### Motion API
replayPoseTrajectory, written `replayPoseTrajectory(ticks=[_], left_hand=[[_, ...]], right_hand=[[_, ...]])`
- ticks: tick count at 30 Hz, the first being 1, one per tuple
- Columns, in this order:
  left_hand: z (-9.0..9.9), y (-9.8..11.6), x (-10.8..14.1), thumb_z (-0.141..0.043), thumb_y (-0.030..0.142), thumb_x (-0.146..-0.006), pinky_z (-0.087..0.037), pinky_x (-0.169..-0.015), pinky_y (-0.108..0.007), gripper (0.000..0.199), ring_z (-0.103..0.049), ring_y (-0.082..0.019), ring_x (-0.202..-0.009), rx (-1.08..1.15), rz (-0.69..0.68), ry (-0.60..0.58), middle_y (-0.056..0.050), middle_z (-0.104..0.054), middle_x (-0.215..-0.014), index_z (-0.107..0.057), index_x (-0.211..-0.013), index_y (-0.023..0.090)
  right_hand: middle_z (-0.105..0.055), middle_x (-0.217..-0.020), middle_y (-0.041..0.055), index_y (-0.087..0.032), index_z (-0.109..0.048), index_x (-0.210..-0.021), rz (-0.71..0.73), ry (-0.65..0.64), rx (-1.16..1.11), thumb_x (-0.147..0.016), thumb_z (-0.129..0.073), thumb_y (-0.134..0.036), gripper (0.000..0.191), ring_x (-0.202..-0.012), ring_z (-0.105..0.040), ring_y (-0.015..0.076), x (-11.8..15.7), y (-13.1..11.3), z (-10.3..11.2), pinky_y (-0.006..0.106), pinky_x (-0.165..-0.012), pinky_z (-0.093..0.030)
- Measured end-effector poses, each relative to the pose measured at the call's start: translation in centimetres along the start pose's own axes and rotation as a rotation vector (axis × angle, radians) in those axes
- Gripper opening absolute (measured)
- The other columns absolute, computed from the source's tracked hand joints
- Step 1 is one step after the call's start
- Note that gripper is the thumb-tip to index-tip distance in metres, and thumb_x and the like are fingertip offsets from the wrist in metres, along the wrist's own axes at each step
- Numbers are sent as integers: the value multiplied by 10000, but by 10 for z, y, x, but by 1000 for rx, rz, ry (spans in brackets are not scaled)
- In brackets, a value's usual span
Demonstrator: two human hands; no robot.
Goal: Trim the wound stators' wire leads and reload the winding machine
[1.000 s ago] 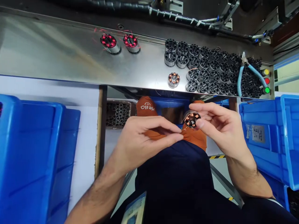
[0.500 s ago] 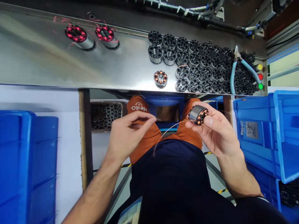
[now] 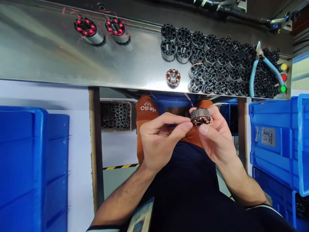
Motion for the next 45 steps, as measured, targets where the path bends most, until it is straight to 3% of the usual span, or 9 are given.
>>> replayPoseTrajectory(ticks=[4, 7, 9, 11, 14, 16, 23, 35, 45], left_hand=[[14, -38, -10, -1087, 662, -752, -594, -513, -174, 480, -732, -116, -631, 158, 324, 63, -8, -817, -807, -895, -893, 245], [39, -58, -17, -1115, 702, -644, -588, -520, -176, 580, -704, -101, -611, 104, 336, 202, 7, -800, -790, -866, -863, 226], [53, -51, -16, -1094, 613, -755, -614, -601, -189, 448, -723, -101, -659, -35, 172, 260, 23, -802, -800, -863, -865, 245], [56, -26, -10, -1072, 481, -842, -674, -751, -276, 292, -792, -157, -794, -348, -212, 211, 22, -843, -894, -889, -962, 288], [34, 10, 0, -1107, 425, -790, -683, -1082, -488, 489, -858, -300, -1081, -731, -706, -36, 13, -892, -1150, -877, -1216, 361], [17, 21, -1, -1056, 411, -866, -606, -1238, -536, 520, -850, -332, -1206, -819, -790, -121, -9, -889, -1265, -834, -1333, 347], [11, 15, -6, -1036, 375, -907, -710, -808, -376, 423, -875, -244, -940, -727, -508, -108, 10, -898, -1146, -851, -1286, 367], [4, 19, -1, -1050, 342, -856, -724, -848, -357, 453, -870, -204, -903, -546, -379, -110, 45, -893, -1127, -846, -1261, 357], [3, 21, 2, -1038, 358, -884, -735, -802, -328, 539, -896, -227, -945, -677, -531, -160, 34, -902, -1208, -820, -1376, 392]], right_hand=[[-854, -1030, -11, -324, -728, -1031, -23, 18, -43, -799, -1031, -521, 429, -1044, -818, 214, -2, 1, 5, 381, -1017, -722], [-851, -995, -21, -323, -780, -1055, 18, 19, -9, -840, -1020, -498, 367, -1019, -823, 191, -2, -4, 13, 342, -986, -723], [-864, -1024, -31, -324, -813, -1102, 54, 18, 101, -887, -1009, -410, 304, -993, -825, 158, -1, -7, 18, 307, -972, -715], [-873, -1061, -33, -322, -820, -1159, 93, 52, 248, -885, -1023, -340, 341, -977, -822, 135, -1, -8, 21, 282, -969, -704], [-864, -1053, -54, -318, -765, -1150, 103, 87, 316, -797, -1087, -313, 478, -918, -812, 115, -1, -3, 18, 251, -912, -699], [-848, -1008, -71, -304, -726, -1063, 85, 58, 281, -754, -1113, -305, 495, -863, -801, 102, -1, 0, 12, 222, -835, -687], [-898, -1160, -2, -285, -853, -966, 104, -43, 280, -921, -993, -255, 150, -1058, -846, 155, 2, -5, 16, 312, -992, -726], [-760, -1143, 14, -297, -804, -1013, 179, -99, 457, -1063, -833, -297, 57, -1057, -691, 161, 4, -18, 44, 312, -961, -598], [-812, -1190, 10, -336, -835, -1241, 225, -138, 696, -925, -991, -314, 353, -1123, -766, 218, 11, -30, 29, 388, -1069, -653]])
Point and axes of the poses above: each hand's wrist, its own x-axis away from the middle knuckle, its own z-axis out of the back of the hand, y = z × x, the point moved 2 cm from there along -x, towards the middle knuckle
